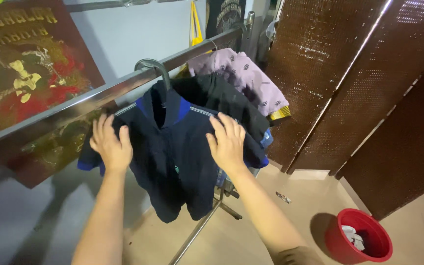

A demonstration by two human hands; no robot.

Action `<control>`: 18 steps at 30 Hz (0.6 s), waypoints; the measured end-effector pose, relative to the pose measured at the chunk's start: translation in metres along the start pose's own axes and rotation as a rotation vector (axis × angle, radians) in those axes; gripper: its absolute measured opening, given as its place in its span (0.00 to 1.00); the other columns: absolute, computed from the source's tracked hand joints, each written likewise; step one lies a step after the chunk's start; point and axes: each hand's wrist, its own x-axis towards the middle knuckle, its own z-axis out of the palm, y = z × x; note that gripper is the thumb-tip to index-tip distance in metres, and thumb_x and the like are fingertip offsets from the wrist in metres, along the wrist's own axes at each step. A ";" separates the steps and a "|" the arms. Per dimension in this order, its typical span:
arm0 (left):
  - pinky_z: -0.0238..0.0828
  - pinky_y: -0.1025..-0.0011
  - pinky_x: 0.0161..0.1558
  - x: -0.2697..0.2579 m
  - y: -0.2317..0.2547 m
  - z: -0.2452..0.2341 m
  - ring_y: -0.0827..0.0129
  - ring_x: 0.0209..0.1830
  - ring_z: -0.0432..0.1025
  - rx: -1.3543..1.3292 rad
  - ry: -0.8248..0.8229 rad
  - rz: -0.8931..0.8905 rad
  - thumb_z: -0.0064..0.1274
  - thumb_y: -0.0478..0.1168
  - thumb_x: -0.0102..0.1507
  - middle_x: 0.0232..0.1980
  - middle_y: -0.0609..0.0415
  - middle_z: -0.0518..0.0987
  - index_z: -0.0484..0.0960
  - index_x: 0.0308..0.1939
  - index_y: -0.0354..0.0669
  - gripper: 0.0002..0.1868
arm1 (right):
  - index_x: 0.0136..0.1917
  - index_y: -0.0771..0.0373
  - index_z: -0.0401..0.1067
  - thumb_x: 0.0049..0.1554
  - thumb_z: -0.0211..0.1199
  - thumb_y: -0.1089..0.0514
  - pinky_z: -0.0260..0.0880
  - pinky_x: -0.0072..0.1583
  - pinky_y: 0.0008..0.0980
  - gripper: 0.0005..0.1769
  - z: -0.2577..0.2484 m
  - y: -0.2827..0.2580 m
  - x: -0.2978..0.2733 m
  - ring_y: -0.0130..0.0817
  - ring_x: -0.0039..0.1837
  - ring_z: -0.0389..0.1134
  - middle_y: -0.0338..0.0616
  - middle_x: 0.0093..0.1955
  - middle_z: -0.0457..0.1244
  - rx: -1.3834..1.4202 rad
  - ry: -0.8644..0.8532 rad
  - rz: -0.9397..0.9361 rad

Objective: The person takes clothes from a white bucket, places them on hangers, and hangs them on a metal clothing rack. They handle a black shirt, a dark blue shirt, and a red shirt, adjusting each on the rack.

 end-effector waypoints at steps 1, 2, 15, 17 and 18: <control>0.51 0.35 0.61 0.007 -0.006 0.003 0.39 0.71 0.59 -0.010 -0.021 0.017 0.45 0.53 0.74 0.70 0.40 0.69 0.71 0.70 0.41 0.26 | 0.69 0.53 0.70 0.57 0.67 0.52 0.56 0.67 0.52 0.27 0.000 0.001 0.004 0.51 0.71 0.61 0.49 0.70 0.61 -0.016 0.027 0.004; 0.48 0.32 0.61 0.014 -0.012 0.005 0.40 0.71 0.59 -0.020 -0.042 0.034 0.48 0.52 0.73 0.68 0.41 0.70 0.71 0.70 0.42 0.26 | 0.69 0.53 0.70 0.57 0.67 0.53 0.55 0.66 0.53 0.27 0.001 0.001 0.009 0.52 0.70 0.61 0.49 0.70 0.61 -0.031 0.054 0.007; 0.71 0.55 0.46 0.045 -0.041 0.007 0.54 0.43 0.80 -0.079 -0.226 0.129 0.61 0.58 0.68 0.38 0.55 0.83 0.85 0.45 0.53 0.16 | 0.60 0.41 0.77 0.60 0.64 0.45 0.65 0.50 0.40 0.15 0.018 0.034 0.027 0.37 0.44 0.68 0.33 0.36 0.65 -0.056 -0.068 0.046; 0.75 0.53 0.45 0.044 -0.044 -0.010 0.46 0.43 0.79 -0.051 -0.382 -0.029 0.64 0.64 0.64 0.38 0.44 0.83 0.86 0.46 0.47 0.25 | 0.60 0.41 0.77 0.61 0.63 0.44 0.64 0.51 0.38 0.14 0.013 0.037 0.029 0.36 0.43 0.67 0.33 0.36 0.63 -0.088 -0.009 0.000; 0.75 0.53 0.45 0.036 -0.066 -0.007 0.46 0.43 0.79 -0.052 -0.381 -0.031 0.64 0.64 0.64 0.38 0.44 0.83 0.86 0.46 0.47 0.25 | 0.60 0.41 0.77 0.61 0.63 0.44 0.64 0.51 0.38 0.14 0.013 0.037 0.031 0.36 0.43 0.67 0.33 0.36 0.63 -0.088 -0.010 -0.003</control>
